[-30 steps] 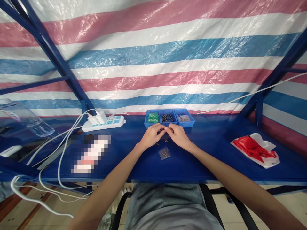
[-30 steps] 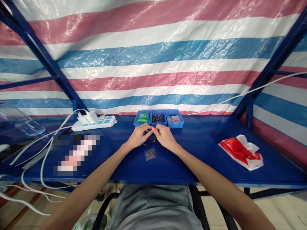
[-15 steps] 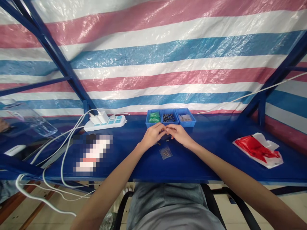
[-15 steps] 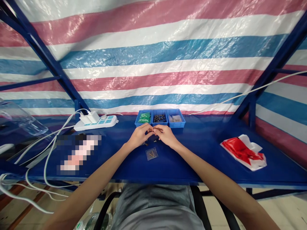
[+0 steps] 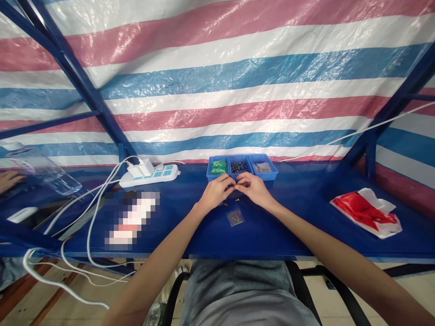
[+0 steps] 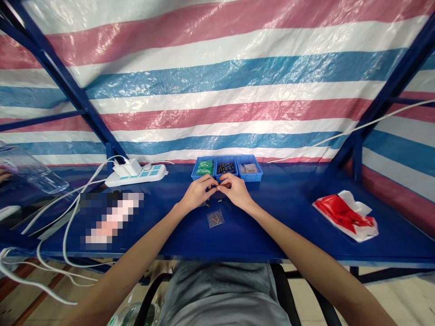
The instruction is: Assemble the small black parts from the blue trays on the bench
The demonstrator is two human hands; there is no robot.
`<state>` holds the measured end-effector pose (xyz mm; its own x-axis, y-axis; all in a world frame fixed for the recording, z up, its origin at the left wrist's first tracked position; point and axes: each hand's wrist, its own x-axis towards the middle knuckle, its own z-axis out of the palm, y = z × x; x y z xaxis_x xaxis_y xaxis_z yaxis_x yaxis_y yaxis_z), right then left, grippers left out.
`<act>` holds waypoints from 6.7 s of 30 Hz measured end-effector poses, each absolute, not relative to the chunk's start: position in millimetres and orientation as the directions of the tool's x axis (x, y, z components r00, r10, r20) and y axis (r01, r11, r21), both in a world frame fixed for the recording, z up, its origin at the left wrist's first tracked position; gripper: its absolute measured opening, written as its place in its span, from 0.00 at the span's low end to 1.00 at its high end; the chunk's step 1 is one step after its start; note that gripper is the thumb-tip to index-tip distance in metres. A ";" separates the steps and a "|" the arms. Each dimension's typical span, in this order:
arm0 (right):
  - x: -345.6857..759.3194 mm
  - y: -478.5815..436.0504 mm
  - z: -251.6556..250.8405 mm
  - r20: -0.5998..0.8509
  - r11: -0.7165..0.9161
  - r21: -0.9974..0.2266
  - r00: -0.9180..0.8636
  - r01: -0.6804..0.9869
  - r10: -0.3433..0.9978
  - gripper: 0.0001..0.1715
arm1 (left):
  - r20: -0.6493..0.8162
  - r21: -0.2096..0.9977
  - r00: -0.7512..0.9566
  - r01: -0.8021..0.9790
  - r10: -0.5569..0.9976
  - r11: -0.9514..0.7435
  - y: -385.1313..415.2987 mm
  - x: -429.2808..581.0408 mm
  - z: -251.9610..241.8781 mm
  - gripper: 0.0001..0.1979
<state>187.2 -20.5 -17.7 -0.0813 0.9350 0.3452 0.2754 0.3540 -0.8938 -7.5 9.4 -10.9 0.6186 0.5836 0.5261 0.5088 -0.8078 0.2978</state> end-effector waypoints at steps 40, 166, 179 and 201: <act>192.4 -25.7 -15.9 0.193 0.452 -0.667 -0.448 0.593 0.873 0.02 | 0.511 0.299 0.542 0.615 0.667 -0.729 12.9 -14.4 -2.4 0.09; 180.4 -26.9 -20.1 0.457 0.484 -0.718 -0.186 0.500 0.870 0.06 | 0.417 0.304 0.618 0.596 0.667 -0.743 2.2 -9.0 5.1 0.17; 180.8 -27.7 -16.9 0.414 0.421 -0.768 -0.127 0.482 0.901 0.10 | 0.434 0.303 0.651 0.545 0.622 -0.782 4.3 -10.8 -0.2 0.10; 184.5 -21.3 -23.8 0.545 0.561 -0.666 -0.193 0.492 0.816 0.05 | 0.412 0.223 0.688 0.560 0.598 -0.798 8.1 -9.2 -3.2 0.21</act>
